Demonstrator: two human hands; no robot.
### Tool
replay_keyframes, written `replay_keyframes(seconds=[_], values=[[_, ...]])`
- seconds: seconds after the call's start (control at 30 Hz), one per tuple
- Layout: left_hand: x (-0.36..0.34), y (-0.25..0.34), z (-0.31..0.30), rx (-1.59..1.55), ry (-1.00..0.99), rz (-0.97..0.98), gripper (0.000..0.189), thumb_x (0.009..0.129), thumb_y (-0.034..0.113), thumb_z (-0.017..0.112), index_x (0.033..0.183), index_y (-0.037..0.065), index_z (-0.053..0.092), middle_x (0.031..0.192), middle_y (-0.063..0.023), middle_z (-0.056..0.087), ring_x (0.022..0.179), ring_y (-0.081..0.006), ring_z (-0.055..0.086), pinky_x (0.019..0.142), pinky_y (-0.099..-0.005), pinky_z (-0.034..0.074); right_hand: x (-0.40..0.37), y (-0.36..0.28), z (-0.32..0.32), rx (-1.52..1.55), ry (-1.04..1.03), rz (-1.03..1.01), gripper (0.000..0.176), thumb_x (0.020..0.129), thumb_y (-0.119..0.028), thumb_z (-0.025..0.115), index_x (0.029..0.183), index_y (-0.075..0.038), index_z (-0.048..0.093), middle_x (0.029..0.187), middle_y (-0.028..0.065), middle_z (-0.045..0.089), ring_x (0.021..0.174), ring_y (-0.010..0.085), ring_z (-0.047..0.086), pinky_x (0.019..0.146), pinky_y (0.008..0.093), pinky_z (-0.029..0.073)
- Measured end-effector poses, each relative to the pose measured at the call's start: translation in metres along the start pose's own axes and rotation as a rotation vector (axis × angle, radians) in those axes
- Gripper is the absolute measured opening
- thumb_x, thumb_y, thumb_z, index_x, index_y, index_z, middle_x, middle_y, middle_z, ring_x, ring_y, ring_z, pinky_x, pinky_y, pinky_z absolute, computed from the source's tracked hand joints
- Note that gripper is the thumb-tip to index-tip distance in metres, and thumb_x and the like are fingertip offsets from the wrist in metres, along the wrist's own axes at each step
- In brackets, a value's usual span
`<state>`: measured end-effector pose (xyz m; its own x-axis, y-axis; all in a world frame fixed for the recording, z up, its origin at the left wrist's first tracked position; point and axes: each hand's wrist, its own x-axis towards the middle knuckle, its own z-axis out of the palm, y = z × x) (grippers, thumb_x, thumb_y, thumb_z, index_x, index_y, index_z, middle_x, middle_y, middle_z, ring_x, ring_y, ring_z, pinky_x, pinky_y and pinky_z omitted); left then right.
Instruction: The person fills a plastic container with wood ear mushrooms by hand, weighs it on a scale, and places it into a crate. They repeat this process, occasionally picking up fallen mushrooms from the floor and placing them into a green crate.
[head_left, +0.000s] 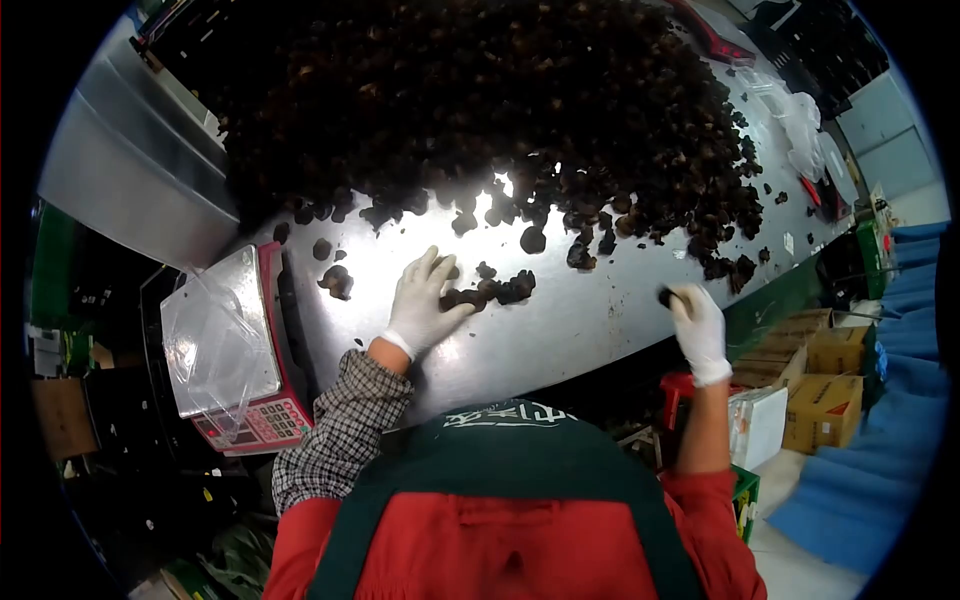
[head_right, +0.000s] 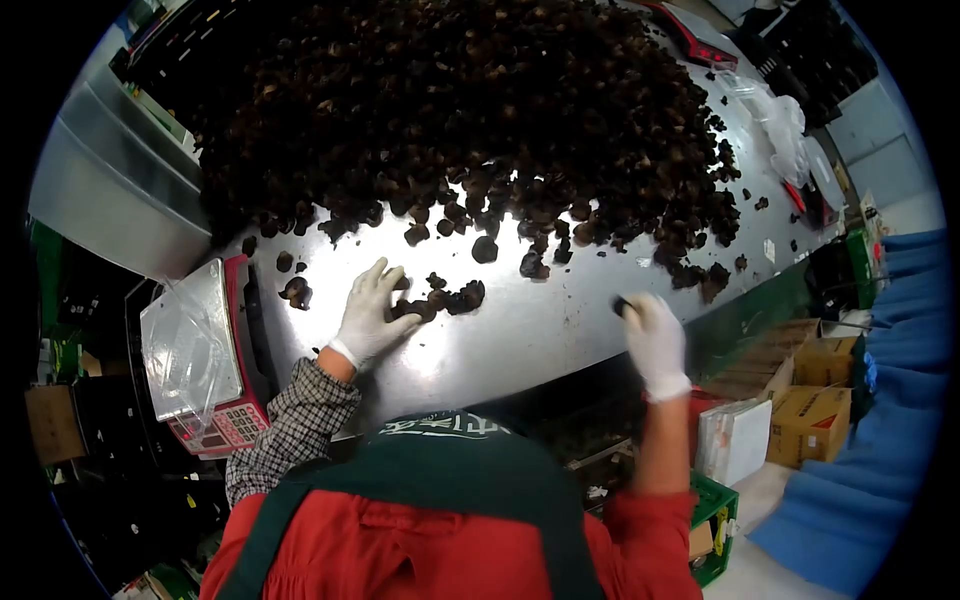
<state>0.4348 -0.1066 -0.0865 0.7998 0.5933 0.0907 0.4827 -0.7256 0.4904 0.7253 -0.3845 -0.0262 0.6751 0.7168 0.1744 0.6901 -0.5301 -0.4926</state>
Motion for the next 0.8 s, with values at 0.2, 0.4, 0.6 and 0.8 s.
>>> replay_keyframes(seconds=[0.2,0.4,0.6,0.8], values=[[-0.001,-0.002,0.028,0.020,0.012,0.110,0.037,0.074,0.023,0.071,0.105,0.006,0.063,0.119,-0.0122,0.050,0.115,-0.0332,0.045,0.098,-0.0437,0.037,-0.032,-0.025,0.026,-0.015,-0.120,-0.095,0.026,0.079,-0.015,0.067,0.102,-0.004,0.064,0.110,0.0162,0.058,0.098,0.0337,0.059,0.082,0.0394,0.050],[-0.009,-0.012,0.021,-0.162,0.215,-0.046,0.014,0.076,0.005,0.064,0.090,0.007,0.060,0.102,-0.0106,0.056,0.090,-0.0313,0.057,0.080,-0.0382,0.048,0.011,-0.124,0.144,0.001,-0.279,-0.379,0.035,0.080,-0.023,0.067,0.111,-0.009,0.061,0.115,0.0146,0.057,0.098,0.0296,0.061,0.084,0.0377,0.050],[-0.018,-0.021,0.017,-1.119,0.321,-0.544,0.013,0.086,-0.003,0.048,0.098,-0.001,0.051,0.091,-0.0122,0.062,0.066,-0.0124,0.057,0.057,-0.0236,0.049,0.043,-0.090,0.151,0.434,-0.102,-0.237,0.019,0.080,-0.009,0.068,0.097,-0.003,0.064,0.093,0.0081,0.062,0.083,0.0206,0.059,0.075,0.0303,0.049],[-0.039,-0.027,-0.012,-2.130,0.344,-0.588,0.021,0.082,0.003,0.053,0.103,0.004,0.055,0.095,-0.0109,0.058,0.076,-0.0200,0.055,0.058,-0.0265,0.042,0.071,-0.084,0.114,1.209,-0.650,0.285,0.015,0.088,-0.009,0.055,0.100,-0.002,0.059,0.091,0.0096,0.064,0.076,0.0148,0.061,0.063,0.0261,0.050]])
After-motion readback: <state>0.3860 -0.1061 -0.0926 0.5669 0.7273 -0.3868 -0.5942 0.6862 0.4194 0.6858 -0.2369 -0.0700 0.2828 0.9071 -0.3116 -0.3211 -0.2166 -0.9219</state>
